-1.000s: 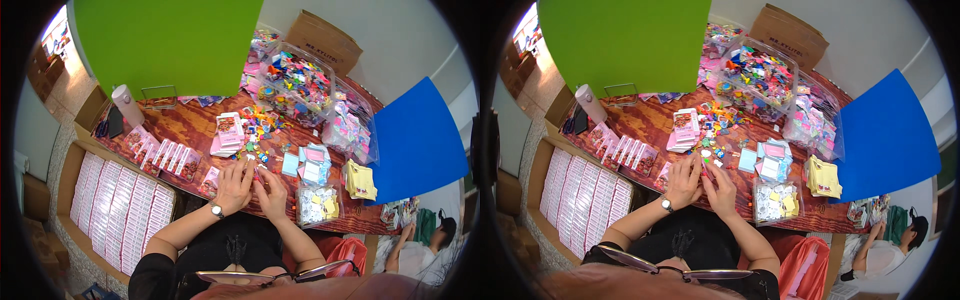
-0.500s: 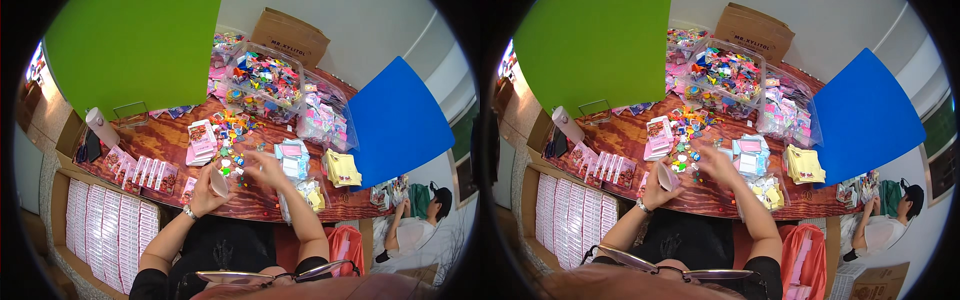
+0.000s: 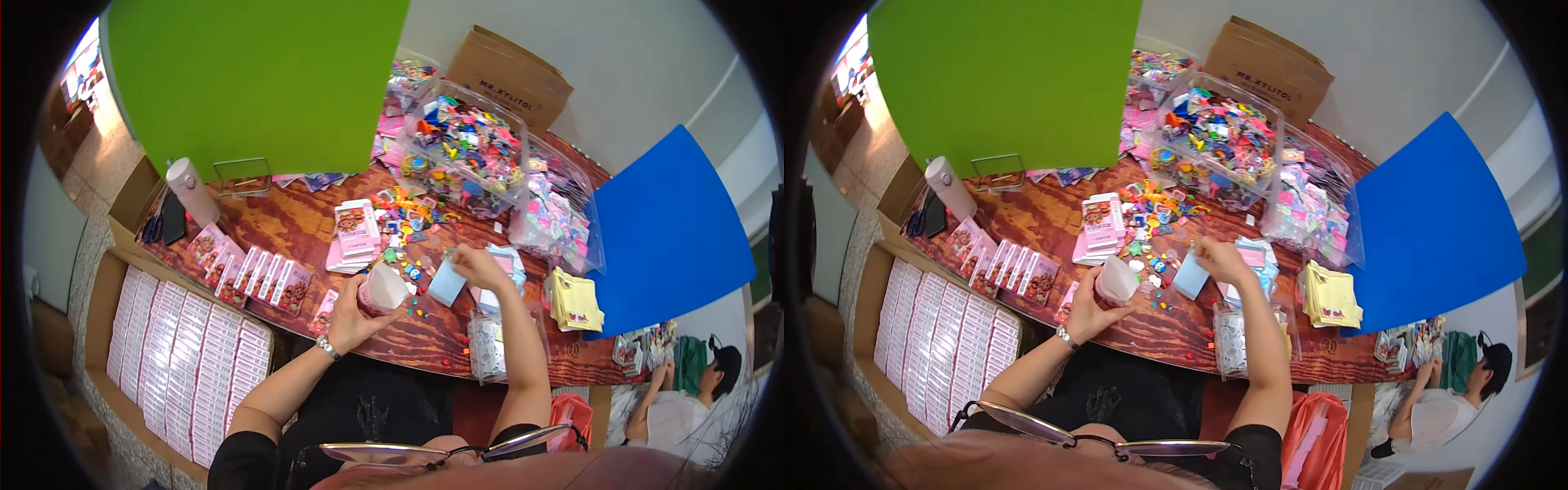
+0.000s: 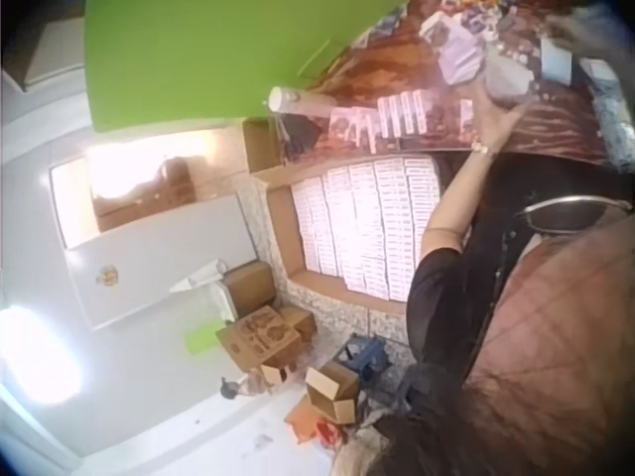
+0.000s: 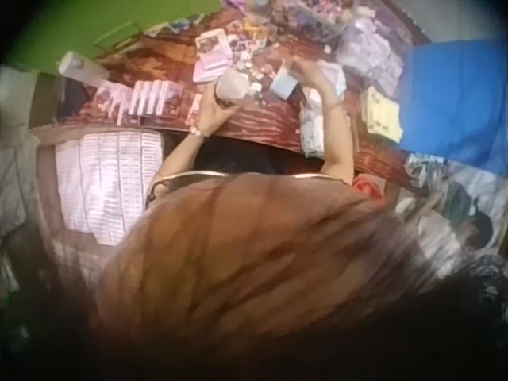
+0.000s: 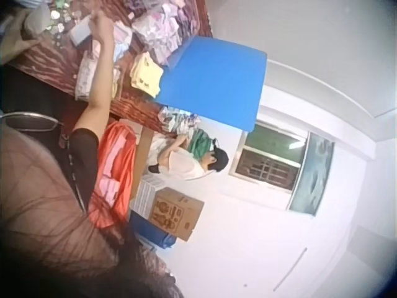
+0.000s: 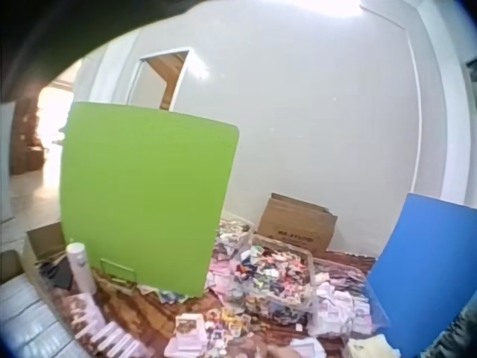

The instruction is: The person packs small items, stickers, and cards into small cardboard boxes, closes each box, and stacks the packed boxes into a larger carton.

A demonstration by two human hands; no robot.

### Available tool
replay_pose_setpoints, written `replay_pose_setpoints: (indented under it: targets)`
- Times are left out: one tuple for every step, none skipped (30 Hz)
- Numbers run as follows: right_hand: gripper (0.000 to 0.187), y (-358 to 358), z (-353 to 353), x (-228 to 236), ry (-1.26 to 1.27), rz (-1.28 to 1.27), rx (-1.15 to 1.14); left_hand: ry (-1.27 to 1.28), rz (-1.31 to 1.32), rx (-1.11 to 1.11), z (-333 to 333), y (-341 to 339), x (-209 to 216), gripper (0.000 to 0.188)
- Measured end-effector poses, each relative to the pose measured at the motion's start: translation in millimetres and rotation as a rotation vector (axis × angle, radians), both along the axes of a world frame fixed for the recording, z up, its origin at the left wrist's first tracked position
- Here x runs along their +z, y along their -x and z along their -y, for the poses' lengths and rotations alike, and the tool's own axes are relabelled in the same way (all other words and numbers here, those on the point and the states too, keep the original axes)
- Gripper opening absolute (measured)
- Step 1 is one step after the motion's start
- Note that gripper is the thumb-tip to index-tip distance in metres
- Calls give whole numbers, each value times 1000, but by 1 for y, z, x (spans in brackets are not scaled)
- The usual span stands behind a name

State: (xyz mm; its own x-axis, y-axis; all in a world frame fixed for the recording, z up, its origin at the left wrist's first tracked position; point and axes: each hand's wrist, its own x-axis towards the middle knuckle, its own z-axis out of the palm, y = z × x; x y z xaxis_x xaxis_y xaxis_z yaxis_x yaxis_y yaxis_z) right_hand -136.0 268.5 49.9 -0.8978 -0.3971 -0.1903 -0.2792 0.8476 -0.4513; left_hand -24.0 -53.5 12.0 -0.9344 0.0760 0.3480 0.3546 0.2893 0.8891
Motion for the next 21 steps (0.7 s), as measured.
replay_pose_setpoints:
  targets:
    - [30,-11,4,19,226,36,-46,8,12,32,0,1,-1,78]
    - [30,-24,17,40,231,46,-29,63,25,67,4,1,-3,79]
    - [26,-39,33,61,455,-43,-77,70,34,89,8,0,-1,79]
    - [24,-51,41,73,671,-140,-143,124,-4,119,6,0,2,78]
    - [24,-61,48,72,671,-137,-141,179,-45,145,3,1,4,78]
    - [28,-71,61,66,808,-249,-192,195,-60,155,1,1,3,77]
    - [32,-78,75,63,944,-363,-243,196,-58,154,-1,1,3,77]
    - [29,-85,92,65,958,-456,-241,158,-52,141,-3,1,3,75]
    - [29,-88,101,69,960,-453,-241,121,-45,130,-3,0,2,73]
    - [25,-90,108,74,779,-589,-108,124,-43,131,-2,-1,1,73]
    - [22,-90,113,76,591,-723,25,128,-40,139,-2,0,1,72]
    - [16,-92,118,74,646,-683,-25,132,-37,147,-2,1,0,72]
    - [16,-94,121,74,646,-688,-25,131,-41,145,0,0,0,72]
    - [16,-96,123,75,622,-703,5,91,-9,142,1,-1,-1,71]
    - [17,-97,123,76,597,-718,34,49,23,137,3,-3,-1,71]
    - [18,-97,123,73,581,-748,68,36,31,142,4,-5,-2,70]
    - [18,-97,121,69,574,-757,63,32,25,133,5,-6,0,70]
    - [19,-97,120,64,599,-738,30,52,34,130,6,-7,1,70]
    - [19,-98,119,60,624,-719,-3,72,43,127,7,-7,0,70]
    - [25,-100,122,57,621,-680,11,142,0,117,9,-8,-4,69]
    - [25,-101,126,52,613,-685,-2,138,-1,102,5,-8,-1,69]
